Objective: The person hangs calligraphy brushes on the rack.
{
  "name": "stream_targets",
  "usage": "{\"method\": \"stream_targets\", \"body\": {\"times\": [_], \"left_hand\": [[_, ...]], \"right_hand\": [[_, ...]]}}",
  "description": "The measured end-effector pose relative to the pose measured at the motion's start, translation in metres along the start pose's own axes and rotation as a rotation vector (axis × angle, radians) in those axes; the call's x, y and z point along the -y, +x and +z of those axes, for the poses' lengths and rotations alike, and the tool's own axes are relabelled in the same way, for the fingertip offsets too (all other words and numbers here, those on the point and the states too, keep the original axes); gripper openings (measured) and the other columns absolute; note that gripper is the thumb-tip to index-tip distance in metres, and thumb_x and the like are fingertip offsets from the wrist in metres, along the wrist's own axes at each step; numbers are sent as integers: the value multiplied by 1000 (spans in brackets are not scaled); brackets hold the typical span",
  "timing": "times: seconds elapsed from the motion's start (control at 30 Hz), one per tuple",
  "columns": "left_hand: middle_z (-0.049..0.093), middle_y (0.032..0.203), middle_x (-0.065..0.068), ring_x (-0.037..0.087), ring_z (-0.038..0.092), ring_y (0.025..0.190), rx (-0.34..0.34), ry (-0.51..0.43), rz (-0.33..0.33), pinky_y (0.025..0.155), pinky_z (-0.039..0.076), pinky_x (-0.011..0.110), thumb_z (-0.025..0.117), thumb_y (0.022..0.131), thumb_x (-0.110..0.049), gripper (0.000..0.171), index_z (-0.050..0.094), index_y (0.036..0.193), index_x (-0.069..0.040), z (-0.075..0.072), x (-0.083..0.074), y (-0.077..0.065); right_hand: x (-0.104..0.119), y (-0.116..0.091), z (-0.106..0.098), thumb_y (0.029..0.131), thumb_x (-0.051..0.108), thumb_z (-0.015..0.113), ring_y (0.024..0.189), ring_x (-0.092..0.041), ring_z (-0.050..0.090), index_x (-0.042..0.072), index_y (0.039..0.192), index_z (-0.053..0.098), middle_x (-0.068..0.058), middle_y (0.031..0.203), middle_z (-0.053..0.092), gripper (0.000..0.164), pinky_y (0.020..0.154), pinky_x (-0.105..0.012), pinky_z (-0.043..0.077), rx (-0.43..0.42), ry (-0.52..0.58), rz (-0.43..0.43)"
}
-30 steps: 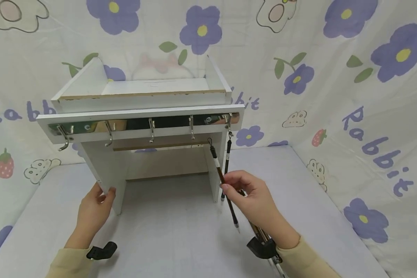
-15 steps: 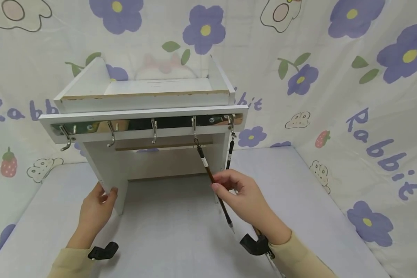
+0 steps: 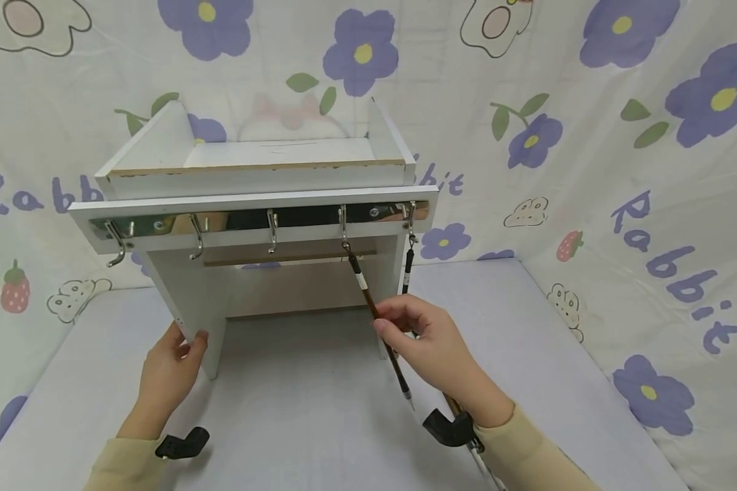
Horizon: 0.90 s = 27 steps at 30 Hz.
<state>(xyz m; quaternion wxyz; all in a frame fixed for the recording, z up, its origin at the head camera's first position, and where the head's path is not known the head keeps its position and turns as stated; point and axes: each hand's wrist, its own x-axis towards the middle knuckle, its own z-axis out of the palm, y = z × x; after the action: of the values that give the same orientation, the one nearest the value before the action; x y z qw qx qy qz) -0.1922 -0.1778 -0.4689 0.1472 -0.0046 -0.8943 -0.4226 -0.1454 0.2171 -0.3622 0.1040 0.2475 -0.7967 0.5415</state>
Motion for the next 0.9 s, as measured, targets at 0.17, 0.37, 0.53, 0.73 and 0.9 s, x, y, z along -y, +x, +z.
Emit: {"method": "stream_targets", "body": {"times": [0.17,0.37,0.53,0.73,0.9], "left_hand": [[52,139,15,42,61,109,-3,3,2,77,54,55,48,100,-34,47,45,143,-14,1,1,0],[53,138,15,42,61,108,-4,5,4,77,54,54,48,100,-34,46,46,141,-14,1,1,0],[54,137,15,41,62,108,-10,8,3,77,54,54,49,100,-33,44,48,139,-13,1,2,0],[53,137,16,42,61,108,-8,10,7,77,54,54,48,100,-33,45,47,140,-13,1,2,0],[53,138,15,42,62,108,-8,12,6,76,55,53,48,100,-33,46,46,141,-14,2,3,1]], "right_hand": [[-2,-1,0,93,8,64,83,-18,66,11,105,66,1,94,69,12,67,-28,53,-1,-15,20],[-5,-2,-1,93,8,64,84,-19,65,10,105,67,2,95,69,12,68,-28,54,-7,-20,23],[-7,-2,2,93,10,65,80,-19,64,14,105,66,2,94,68,13,65,-28,53,-2,-21,33],[-15,-5,11,92,12,67,77,-19,63,16,106,66,0,92,67,14,61,-28,51,17,-6,64],[-25,-7,26,92,15,67,81,-20,63,14,104,67,-3,93,67,11,67,-29,53,34,8,90]]}}
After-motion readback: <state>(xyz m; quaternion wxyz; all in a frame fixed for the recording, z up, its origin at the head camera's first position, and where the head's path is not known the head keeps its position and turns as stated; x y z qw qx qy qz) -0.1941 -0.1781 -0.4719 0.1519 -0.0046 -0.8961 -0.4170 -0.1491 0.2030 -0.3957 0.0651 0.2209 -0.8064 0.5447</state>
